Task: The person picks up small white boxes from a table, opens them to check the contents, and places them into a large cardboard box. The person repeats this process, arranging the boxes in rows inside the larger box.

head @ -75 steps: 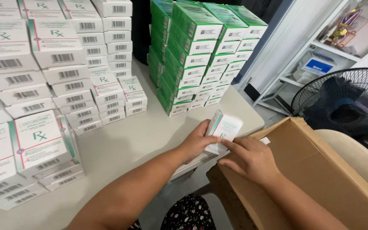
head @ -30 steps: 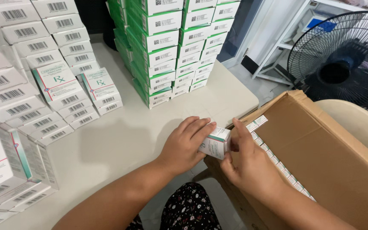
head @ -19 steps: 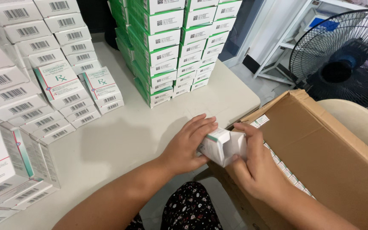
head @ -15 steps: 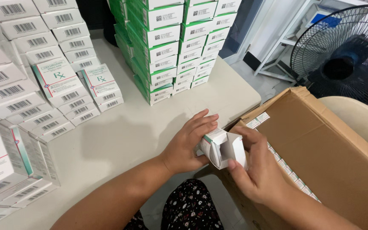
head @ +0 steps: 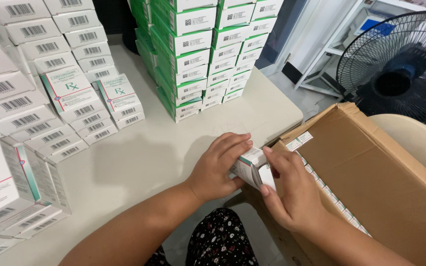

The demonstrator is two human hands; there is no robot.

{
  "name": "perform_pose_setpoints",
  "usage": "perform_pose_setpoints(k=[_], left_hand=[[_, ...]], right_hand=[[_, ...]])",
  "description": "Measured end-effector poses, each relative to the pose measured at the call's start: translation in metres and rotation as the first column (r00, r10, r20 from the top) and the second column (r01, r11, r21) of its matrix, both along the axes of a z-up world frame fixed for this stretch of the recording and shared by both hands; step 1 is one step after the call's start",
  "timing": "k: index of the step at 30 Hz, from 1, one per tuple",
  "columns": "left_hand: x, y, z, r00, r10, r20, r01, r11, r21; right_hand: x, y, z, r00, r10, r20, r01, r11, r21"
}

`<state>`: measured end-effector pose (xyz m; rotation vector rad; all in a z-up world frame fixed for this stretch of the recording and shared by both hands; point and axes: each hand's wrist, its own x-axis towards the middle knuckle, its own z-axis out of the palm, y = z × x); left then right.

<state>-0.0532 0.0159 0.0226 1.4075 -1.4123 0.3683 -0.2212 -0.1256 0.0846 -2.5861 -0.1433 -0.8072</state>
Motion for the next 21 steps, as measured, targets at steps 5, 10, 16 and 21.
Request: perform_pose_setpoints(k=[5, 10, 16, 21], left_hand=[[-0.004, 0.001, 0.001, 0.999, 0.032, 0.037, -0.033, 0.999, 0.014], [-0.006, 0.003, 0.005, 0.998, 0.038, 0.045, -0.039, 0.999, 0.022], [-0.009, 0.004, 0.009, 0.996, 0.062, 0.071, -0.067, 0.996, 0.059], [-0.007, 0.002, 0.004, 0.990, 0.115, 0.078, -0.123, 0.986, 0.108]], right_hand=[[0.002, 0.005, -0.003, 0.999, -0.041, 0.000, 0.041, 0.995, -0.094], [0.002, 0.003, -0.005, 0.998, -0.041, -0.049, 0.041, 0.999, -0.001], [0.006, 0.002, -0.011, 0.997, -0.073, -0.032, 0.071, 0.995, -0.064], [0.014, 0.004, -0.012, 0.998, -0.049, -0.035, 0.039, 0.973, -0.228]])
